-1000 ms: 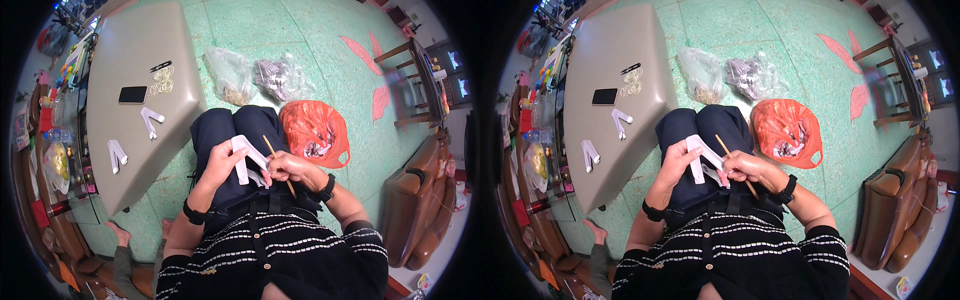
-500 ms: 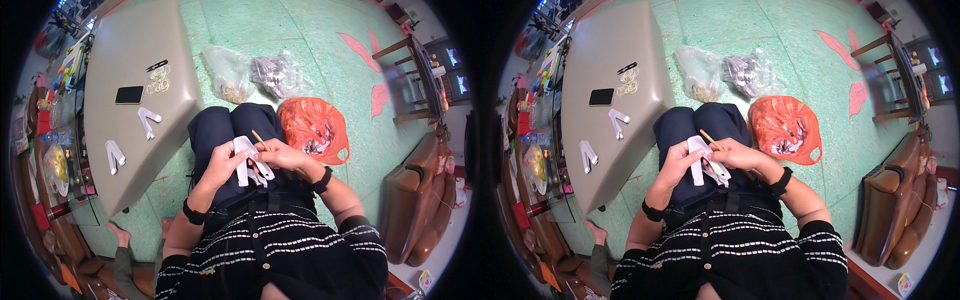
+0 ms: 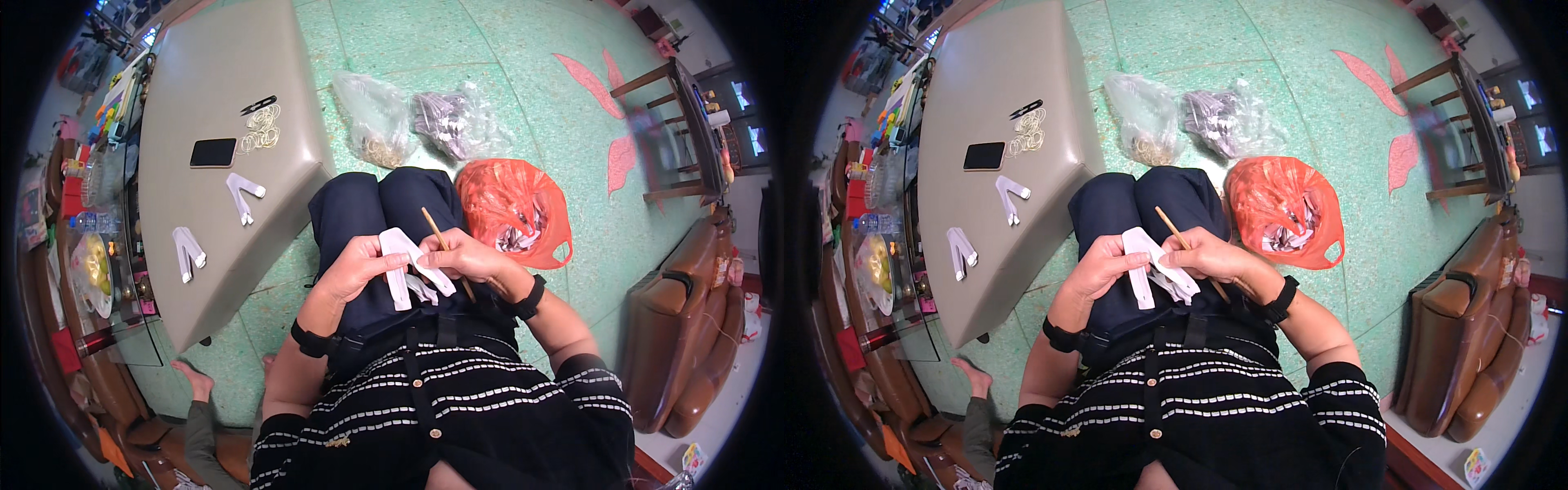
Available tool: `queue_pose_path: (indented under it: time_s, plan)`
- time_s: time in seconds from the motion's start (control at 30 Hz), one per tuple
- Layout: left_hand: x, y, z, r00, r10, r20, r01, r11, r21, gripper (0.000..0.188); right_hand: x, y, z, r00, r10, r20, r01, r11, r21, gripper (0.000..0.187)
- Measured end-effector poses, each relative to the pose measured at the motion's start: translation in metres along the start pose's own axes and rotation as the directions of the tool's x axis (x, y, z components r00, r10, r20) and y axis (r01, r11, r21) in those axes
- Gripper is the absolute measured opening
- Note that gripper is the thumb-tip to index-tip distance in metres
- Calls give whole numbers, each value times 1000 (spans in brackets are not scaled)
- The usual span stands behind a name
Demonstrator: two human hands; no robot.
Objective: The person assembles white facemasks by hand while using a thin wooden stick to thread or guide white elastic straps through the fabric, working on several masks one at a time.
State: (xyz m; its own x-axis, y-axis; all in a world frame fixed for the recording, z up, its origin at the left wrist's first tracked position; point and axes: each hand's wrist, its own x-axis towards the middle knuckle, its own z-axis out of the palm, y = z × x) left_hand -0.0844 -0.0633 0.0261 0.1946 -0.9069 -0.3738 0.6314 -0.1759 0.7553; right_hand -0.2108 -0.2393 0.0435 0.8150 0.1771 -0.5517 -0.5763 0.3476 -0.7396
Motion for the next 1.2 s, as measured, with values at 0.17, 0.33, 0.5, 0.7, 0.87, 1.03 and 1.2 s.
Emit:
queue_pose_path:
  time_s: [0.17, 0.33, 0.5, 0.7, 0.87, 1.03, 1.2]
  plan:
    - [-2, -3, 5, 999, 30, -21, -30, 999, 30, 13, 1, 11, 2, 999, 35, 23, -40, 969, 242, 16]
    - [-7, -12, 25, 980, 102, -169, -117, 989, -85, 14, -1, 14, 4, 998, 65, 4, -63, 955, 288, 20]
    - [-10, -2, 15, 997, -39, -66, 40, 999, 15, 16, -6, 6, 5, 995, 88, -39, -77, 972, 223, 17]
    - [-10, 1, 12, 1000, -17, -2, 17, 998, 59, 16, -6, 9, 7, 992, 102, 71, -118, 954, 276, 19]
    - [-12, -14, 30, 959, 157, -235, -152, 988, 43, 12, -12, 5, 10, 996, 81, 26, -85, 953, 292, 22]
    - [-8, -19, 44, 862, 270, -429, -141, 941, 308, 13, -9, 5, 18, 991, 15, -135, -10, 999, 38, 15]
    - [-5, -26, 40, 800, 332, -499, -188, 930, 316, 13, -4, 6, 17, 931, -254, -263, 214, 961, -173, 16]
